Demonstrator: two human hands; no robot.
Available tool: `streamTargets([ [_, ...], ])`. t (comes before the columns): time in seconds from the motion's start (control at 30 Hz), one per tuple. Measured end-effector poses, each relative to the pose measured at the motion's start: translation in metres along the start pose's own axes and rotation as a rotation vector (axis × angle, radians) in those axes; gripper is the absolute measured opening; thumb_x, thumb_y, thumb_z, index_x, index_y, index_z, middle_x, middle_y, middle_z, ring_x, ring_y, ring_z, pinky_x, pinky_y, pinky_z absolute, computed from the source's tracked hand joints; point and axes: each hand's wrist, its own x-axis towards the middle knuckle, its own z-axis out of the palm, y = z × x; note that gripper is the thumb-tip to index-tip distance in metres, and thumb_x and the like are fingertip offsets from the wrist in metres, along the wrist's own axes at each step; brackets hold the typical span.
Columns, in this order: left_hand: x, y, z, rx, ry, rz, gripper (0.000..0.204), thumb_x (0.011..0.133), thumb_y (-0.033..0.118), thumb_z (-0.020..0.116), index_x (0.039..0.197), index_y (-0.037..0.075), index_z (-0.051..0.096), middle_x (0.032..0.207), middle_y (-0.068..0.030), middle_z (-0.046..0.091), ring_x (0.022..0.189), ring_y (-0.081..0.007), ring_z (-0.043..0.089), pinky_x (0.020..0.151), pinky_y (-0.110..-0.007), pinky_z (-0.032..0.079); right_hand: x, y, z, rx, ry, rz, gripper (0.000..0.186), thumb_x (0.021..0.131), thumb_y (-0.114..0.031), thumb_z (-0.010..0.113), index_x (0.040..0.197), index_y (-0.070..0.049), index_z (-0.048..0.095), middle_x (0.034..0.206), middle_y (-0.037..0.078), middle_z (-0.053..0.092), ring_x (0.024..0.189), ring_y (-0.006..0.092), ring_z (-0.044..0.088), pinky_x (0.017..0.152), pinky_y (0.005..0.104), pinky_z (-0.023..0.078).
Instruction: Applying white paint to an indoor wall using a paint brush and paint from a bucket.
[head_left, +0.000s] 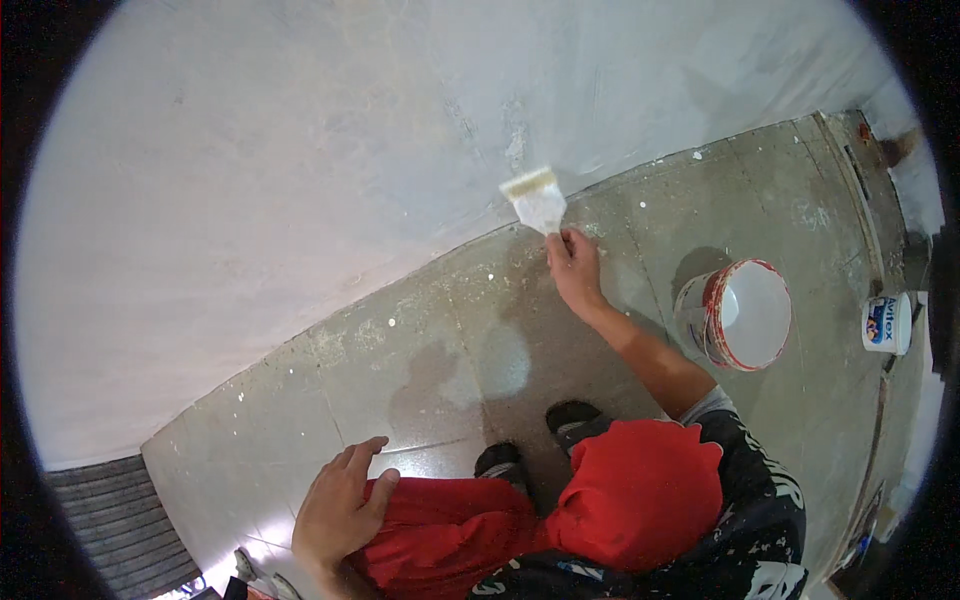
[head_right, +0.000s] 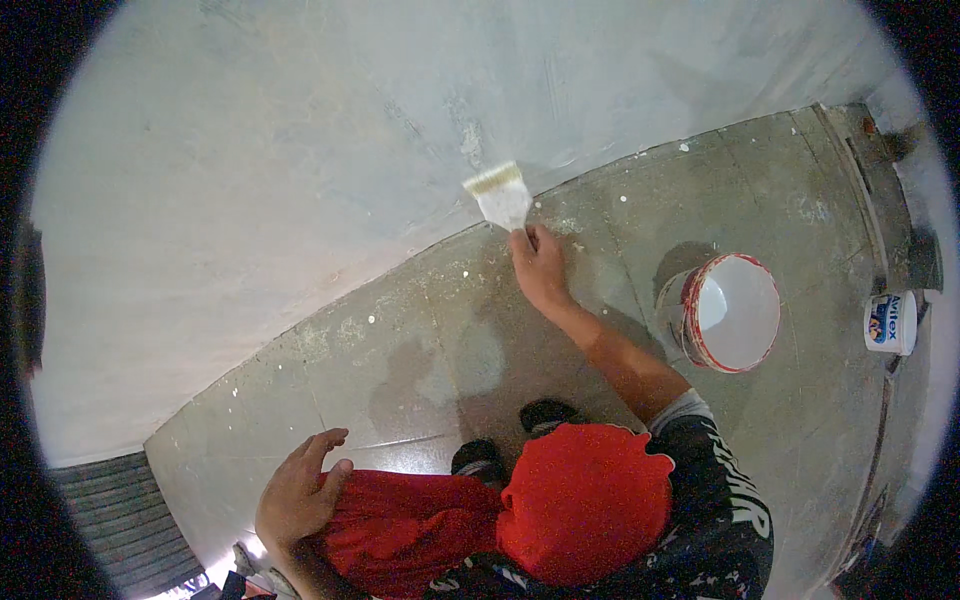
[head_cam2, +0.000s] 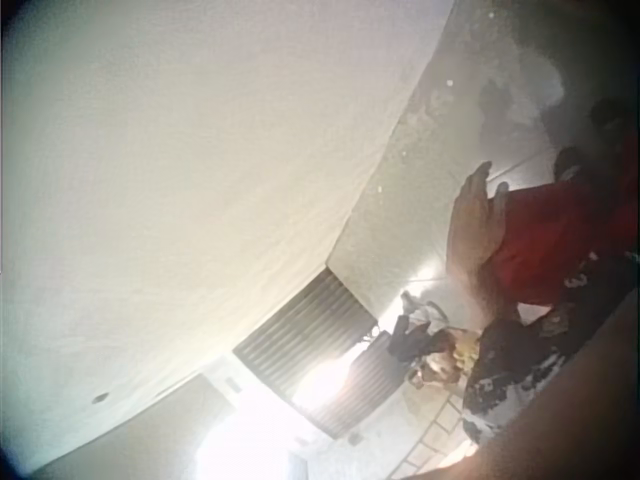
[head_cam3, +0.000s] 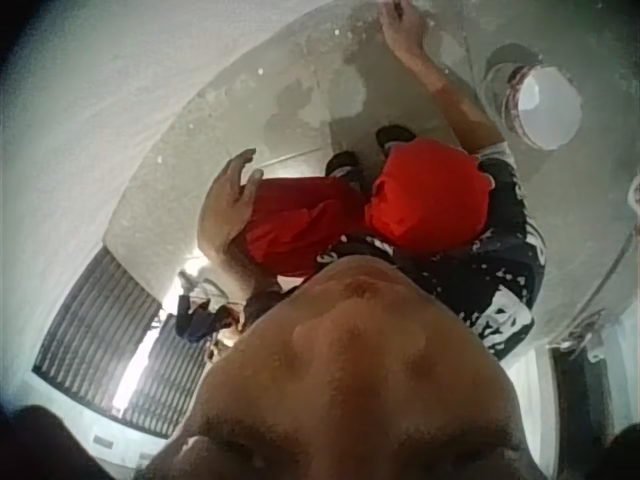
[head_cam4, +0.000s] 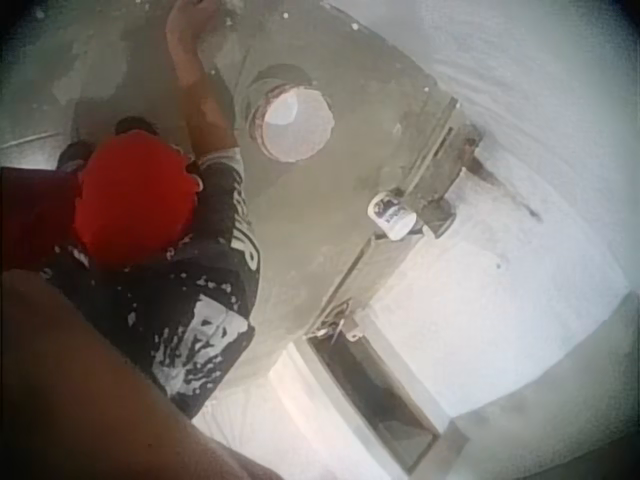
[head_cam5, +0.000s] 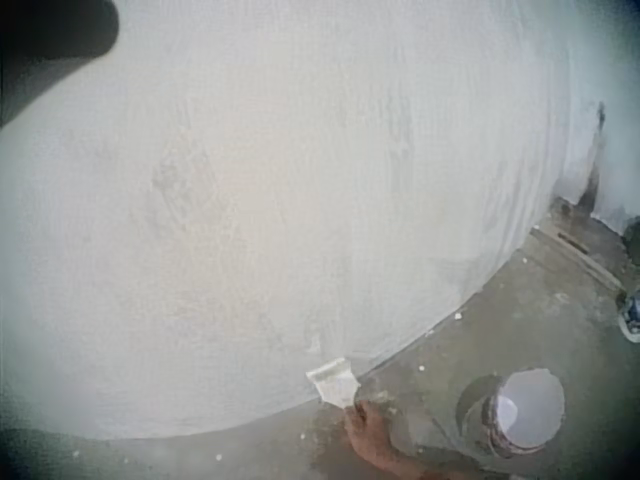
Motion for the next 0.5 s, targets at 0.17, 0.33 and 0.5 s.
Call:
streamTargets([
  [0.17,-0.002,-0.005,0.002,-0.023,0.01,0.021,0.039,0.092,0.023,0.054,0.125,0.003,0.052,0.122,-0.0204,0.058,0.117,-0.0362,0.054,0.099,-0.042,0.042,0.006,0.042,-0.001,-0.28,0.005,0.027,0.026,0.091,-0.02,0.057,0.076,0.001,0.055,0.062,0.004,0.053,0.057,0.0117,0.049,0.053,0.0315,0.041],
  [0.33,-0.009,-0.003,0.002,-0.015,0.031,-0.008,0.039,0.092,0.023,0.054,0.125,0.003,0.052,0.123,-0.0207,0.058,0.117,-0.0362,0.054,0.099,-0.042,0.042,0.006,0.048,-0.01,-0.364,-0.001,0.129,0.025,0.09,-0.02,0.058,0.077,0.002,0.057,0.064,0.005,0.056,0.056,0.0136,0.053,0.052,0.0333,0.042],
  [0.5,-0.007,-0.003,0.003,-0.027,0.011,0.017,0.039,0.091,0.023,0.055,0.124,0.003,0.052,0.122,-0.0201,0.058,0.117,-0.0358,0.054,0.099,-0.042,0.042,0.026,0.015,-0.018,-0.135,0.056,0.177,0.027,0.087,-0.02,0.058,0.08,0.006,0.06,0.069,0.015,0.062,0.063,0.0247,0.06,0.061,0.0391,0.045],
])
